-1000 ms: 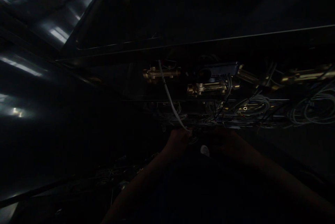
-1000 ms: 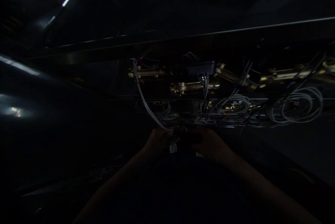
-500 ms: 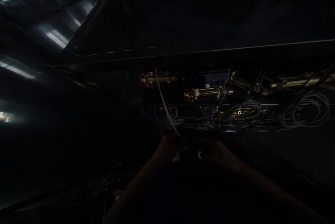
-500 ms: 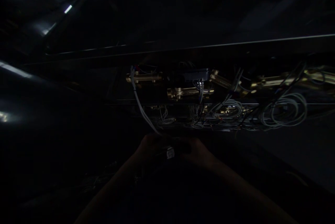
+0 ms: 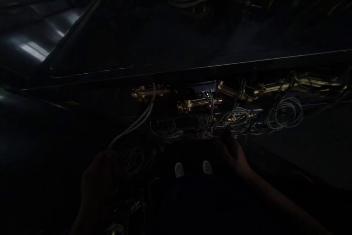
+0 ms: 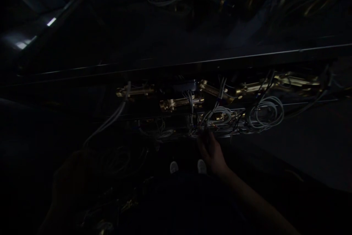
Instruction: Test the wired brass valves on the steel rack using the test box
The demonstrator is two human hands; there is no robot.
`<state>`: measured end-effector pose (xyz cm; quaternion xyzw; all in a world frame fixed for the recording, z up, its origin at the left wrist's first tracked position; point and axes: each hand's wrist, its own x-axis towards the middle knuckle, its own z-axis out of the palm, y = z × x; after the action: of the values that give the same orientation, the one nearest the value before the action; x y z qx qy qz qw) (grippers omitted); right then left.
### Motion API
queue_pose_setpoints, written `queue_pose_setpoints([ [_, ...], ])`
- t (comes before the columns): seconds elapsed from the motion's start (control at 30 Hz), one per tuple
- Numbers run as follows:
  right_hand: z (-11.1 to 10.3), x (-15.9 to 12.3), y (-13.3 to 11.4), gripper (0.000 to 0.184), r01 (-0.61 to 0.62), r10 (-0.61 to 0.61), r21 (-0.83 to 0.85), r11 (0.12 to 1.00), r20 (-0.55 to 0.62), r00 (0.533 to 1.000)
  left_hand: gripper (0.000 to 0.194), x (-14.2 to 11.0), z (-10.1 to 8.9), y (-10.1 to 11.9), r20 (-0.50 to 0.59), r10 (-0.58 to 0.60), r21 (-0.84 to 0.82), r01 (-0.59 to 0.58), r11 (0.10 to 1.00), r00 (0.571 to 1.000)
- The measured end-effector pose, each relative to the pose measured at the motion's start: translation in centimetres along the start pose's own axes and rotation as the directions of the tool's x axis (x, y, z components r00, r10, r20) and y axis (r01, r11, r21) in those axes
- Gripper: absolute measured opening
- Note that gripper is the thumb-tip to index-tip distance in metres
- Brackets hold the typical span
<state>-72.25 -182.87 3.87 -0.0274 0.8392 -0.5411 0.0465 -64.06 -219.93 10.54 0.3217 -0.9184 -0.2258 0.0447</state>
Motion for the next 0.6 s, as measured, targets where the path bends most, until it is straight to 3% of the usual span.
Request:
queue_pose_setpoints([
  [0.1, 0.9, 2.7, -0.8, 0.032, 0.072, -0.076, -0.045, 0.996, -0.114, 0.991, 0.032, 1.7, -0.6, -0.1, -0.122, -0.126, 0.144, 0.143, 0.979, 0.984],
  [0.17, 1.8, 4.4, -1.2, 0.034, 0.066, -0.082, -0.118, 0.991, -0.136, 0.987, 0.038, 2.4, 0.2, -0.2, -0.272, -0.114, 0.155, 0.161, 0.975, 0.955],
  [0.23, 2.7, 5.7, -1.5, 0.032, 0.03, -0.06, -0.189, 0.982, -0.155, 0.986, 0.05, 2.2, 2.1, 0.3, -0.464, 0.048, 0.12, 0.009, 0.993, 0.884],
  [0.27, 3.0, 6.1, -1.8, 0.031, 0.014, -0.047, -0.203, 0.979, -0.158, 0.986, 0.054, 1.7, 3.3, 0.8, -0.553, 0.16, 0.12, -0.112, 0.986, 0.817],
  [0.3, 3.2, 6.3, -2.1, 0.03, 0.005, -0.036, -0.193, 0.981, -0.156, 0.987, 0.056, 1.0, 4.7, 1.6, -0.605, 0.278, 0.134, -0.248, 0.959, 0.747],
  [0.33, 3.3, 6.4, -2.5, 0.031, 0.005, -0.029, -0.157, 0.988, -0.147, 0.989, 0.05, 0.2, 6.1, 2.7, -0.604, 0.375, 0.121, -0.384, 0.915, 0.703],
  [0.37, 3.2, 6.2, -3.0, 0.032, 0.009, -0.021, -0.094, 0.995, -0.122, 0.992, 0.041, -0.9, 7.6, 4.1, -0.535, 0.464, 0.051, -0.521, 0.852, 0.706],
  [0.4, 3.2, 6.0, -3.6, 0.034, 0.009, -0.009, -0.008, 1.0, -0.088, 0.996, 0.037, -1.9, 8.9, 5.5, -0.369, 0.565, -0.068, -0.627, 0.776, 0.738],
  [0.43, 3.1, 5.7, -4.3, 0.035, -0.002, 0.006, 0.093, 0.996, -0.048, 0.999, 0.041, -2.9, 10.1, 7.1, -0.164, 0.639, -0.206, -0.659, 0.723, 0.752],
  [0.47, 3.0, 5.4, -5.1, 0.035, -0.03, 0.032, 0.196, 0.98, -0.004, 0.999, 0.052, -3.8, 11.0, 8.7, -0.01, 0.663, -0.328, -0.629, 0.705, 0.749],
  [0.5, 2.9, 5.0, -5.9, 0.035, -0.072, 0.065, 0.291, 0.954, 0.034, 0.997, 0.065, -4.5, 11.7, 10.1, 0.075, 0.67, -0.423, -0.584, 0.692, 0.739],
  [0.53, 2.8, 4.8, -6.7, 0.035, -0.117, 0.101, 0.37, 0.922, 0.063, 0.993, 0.071, -5.1, 12.2, 11.4, 0.118, 0.664, -0.507, -0.53, 0.679, 0.738],
  [0.6, 2.7, 4.4, -8.1, 0.035, -0.191, 0.168, 0.467, 0.863, 0.092, 0.982, 0.063, -5.7, 12.4, 13.3, 0.159, 0.633, -0.634, -0.413, 0.654, 0.757],
])
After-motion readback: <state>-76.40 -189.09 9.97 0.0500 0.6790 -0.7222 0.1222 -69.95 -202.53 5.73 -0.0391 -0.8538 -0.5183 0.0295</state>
